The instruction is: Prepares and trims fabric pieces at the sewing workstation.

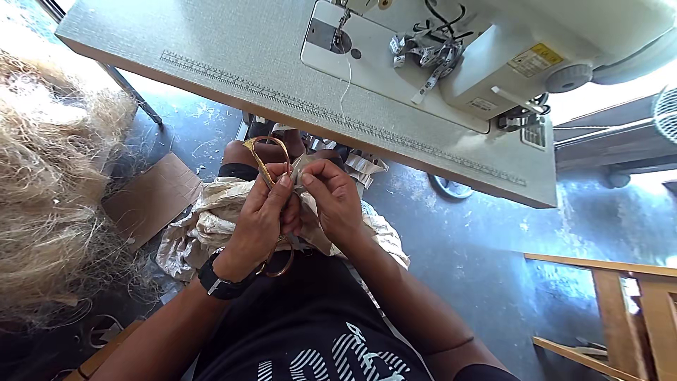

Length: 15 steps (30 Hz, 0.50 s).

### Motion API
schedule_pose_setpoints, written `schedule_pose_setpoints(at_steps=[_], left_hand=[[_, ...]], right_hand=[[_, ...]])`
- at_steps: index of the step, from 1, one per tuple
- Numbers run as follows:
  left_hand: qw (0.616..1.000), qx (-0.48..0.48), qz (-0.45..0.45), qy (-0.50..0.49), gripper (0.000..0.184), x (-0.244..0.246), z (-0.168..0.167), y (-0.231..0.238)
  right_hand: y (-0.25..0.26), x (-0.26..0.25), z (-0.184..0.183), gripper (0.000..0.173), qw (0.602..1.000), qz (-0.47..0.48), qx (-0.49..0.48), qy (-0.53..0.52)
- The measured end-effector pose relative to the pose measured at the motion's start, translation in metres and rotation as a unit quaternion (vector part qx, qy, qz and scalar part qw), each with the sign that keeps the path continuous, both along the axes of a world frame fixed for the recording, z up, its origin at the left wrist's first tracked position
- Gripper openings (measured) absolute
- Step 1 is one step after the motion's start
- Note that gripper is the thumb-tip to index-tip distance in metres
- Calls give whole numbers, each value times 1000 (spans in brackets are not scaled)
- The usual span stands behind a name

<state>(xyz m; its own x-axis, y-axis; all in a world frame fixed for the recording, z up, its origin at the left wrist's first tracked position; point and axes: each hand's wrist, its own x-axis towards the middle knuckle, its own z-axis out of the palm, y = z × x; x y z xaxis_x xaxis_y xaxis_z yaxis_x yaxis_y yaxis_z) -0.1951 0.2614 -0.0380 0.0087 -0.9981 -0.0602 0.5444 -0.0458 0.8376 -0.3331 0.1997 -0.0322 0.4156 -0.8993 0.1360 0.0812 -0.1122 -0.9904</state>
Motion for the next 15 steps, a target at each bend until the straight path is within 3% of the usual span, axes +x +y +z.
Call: schedule_pose_setpoints(at_steps=[3,8,15], left_hand=[[1000,-5,8,-30,21,-1,-1,0],[998,-8,16,-62,17,0,2,-1],[1000,12,-9,20,17,5,8,1]], right_hand=[[1,1,1,10,999,-9,-29,22],[0,1,0,9,982,-12,-166,93],[-8,-4,-3,9,966,19,-242,87]])
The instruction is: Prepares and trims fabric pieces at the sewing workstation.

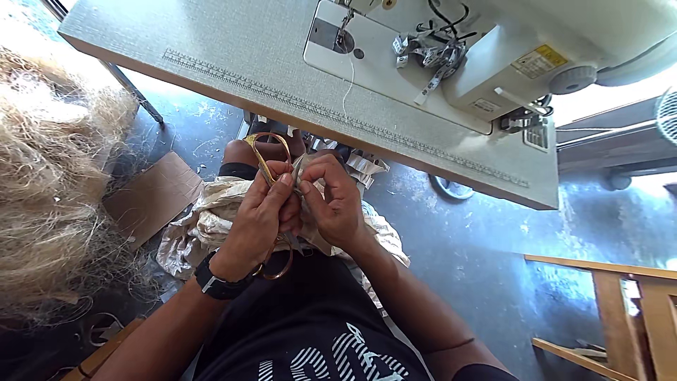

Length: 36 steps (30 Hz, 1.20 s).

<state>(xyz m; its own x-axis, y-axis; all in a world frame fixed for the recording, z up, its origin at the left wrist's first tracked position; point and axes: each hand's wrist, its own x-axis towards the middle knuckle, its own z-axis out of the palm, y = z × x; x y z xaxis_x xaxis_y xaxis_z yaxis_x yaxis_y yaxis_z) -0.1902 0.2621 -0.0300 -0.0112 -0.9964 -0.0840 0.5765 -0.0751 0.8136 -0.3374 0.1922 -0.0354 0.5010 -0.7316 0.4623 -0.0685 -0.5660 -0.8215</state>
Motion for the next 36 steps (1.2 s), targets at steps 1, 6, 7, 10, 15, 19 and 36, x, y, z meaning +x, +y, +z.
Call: schedule_pose_setpoints(at_steps=[1,6,7,10,15,19,36], left_hand=[[1000,2,-4,16,18,1,0,0],[999,-16,-31,15,21,9,0,-1],[999,-23,-31,3,22,9,0,0],[999,-20,-17,-32,26,4,2,2],[1000,-15,3,-27,23,-4,-1,1],[1000,-21,-2,-11,18,-3,-4,-3],[991,-71,6,-110,15,3,0,-8]], right_hand=[[-1,-1,0,9,1000,10,9,-6],[-4,0,1,10,996,26,64,-53],[-4,0,1,11,995,24,71,-58],[-5,1,3,10,995,12,84,-61],[-5,2,2,8,996,0,78,-54],[-5,1,0,8,998,3,51,-37],[-3,-4,11,12,993,-67,-42,88]])
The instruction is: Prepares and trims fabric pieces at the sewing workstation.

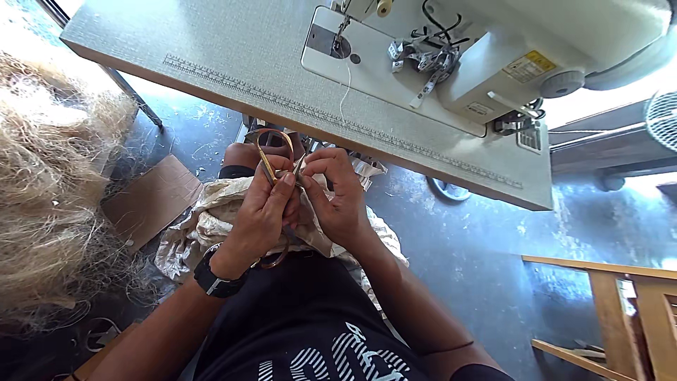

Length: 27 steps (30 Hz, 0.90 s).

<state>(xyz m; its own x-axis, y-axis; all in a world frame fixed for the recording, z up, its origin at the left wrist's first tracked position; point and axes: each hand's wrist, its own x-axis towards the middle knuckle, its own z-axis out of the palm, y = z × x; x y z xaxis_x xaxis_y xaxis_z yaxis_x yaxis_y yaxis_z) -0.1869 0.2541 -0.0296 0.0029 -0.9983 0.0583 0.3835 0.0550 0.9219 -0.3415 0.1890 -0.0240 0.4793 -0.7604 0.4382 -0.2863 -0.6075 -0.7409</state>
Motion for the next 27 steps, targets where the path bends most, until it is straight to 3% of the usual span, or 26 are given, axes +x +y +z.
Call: schedule_pose_setpoints(at_steps=[3,5,8,17,27], left_hand=[[998,-10,17,-63,16,-1,-2,1],[995,-16,25,-96,18,-4,-5,1],[991,-28,45,-124,22,-8,-8,3],[991,-32,73,-110,25,-17,-14,11],[993,-6,63,-100,18,-12,-3,4]], right_hand=[[4,1,10,18,991,-42,-52,116],[5,2,11,19,987,-50,-80,129],[3,4,11,18,993,-41,-66,87],[11,10,15,14,994,-32,103,-15],[15,9,10,14,997,-40,66,-18]])
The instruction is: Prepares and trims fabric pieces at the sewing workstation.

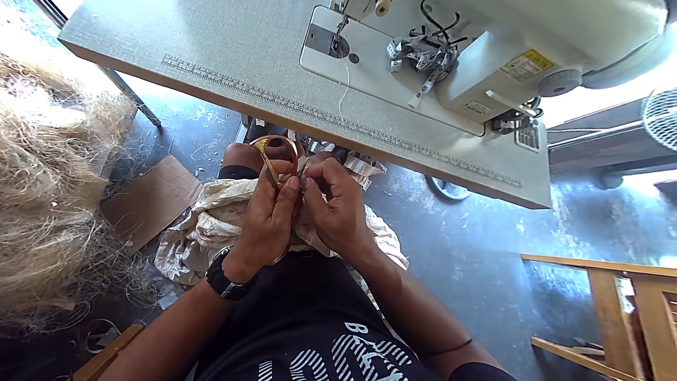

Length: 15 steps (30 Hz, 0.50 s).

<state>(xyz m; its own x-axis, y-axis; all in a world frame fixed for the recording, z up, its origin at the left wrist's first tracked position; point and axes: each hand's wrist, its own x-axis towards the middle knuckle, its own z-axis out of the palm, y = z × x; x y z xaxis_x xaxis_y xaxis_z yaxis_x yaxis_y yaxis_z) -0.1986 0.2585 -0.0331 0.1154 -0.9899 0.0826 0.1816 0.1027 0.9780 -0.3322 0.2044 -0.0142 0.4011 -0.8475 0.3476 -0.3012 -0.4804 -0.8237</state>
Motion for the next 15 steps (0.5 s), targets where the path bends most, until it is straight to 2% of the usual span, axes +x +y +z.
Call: schedule_pose_setpoints(at_steps=[6,12,15], left_hand=[[999,24,-23,32,16,5,2,-1],[1000,13,-24,3,17,6,-1,-2],[999,13,-34,14,16,7,-1,-4]], right_hand=[[-2,-3,-5,13,997,11,-76,19],[-5,-8,-7,15,985,18,-155,77],[-8,-11,-8,15,982,39,-167,74]])
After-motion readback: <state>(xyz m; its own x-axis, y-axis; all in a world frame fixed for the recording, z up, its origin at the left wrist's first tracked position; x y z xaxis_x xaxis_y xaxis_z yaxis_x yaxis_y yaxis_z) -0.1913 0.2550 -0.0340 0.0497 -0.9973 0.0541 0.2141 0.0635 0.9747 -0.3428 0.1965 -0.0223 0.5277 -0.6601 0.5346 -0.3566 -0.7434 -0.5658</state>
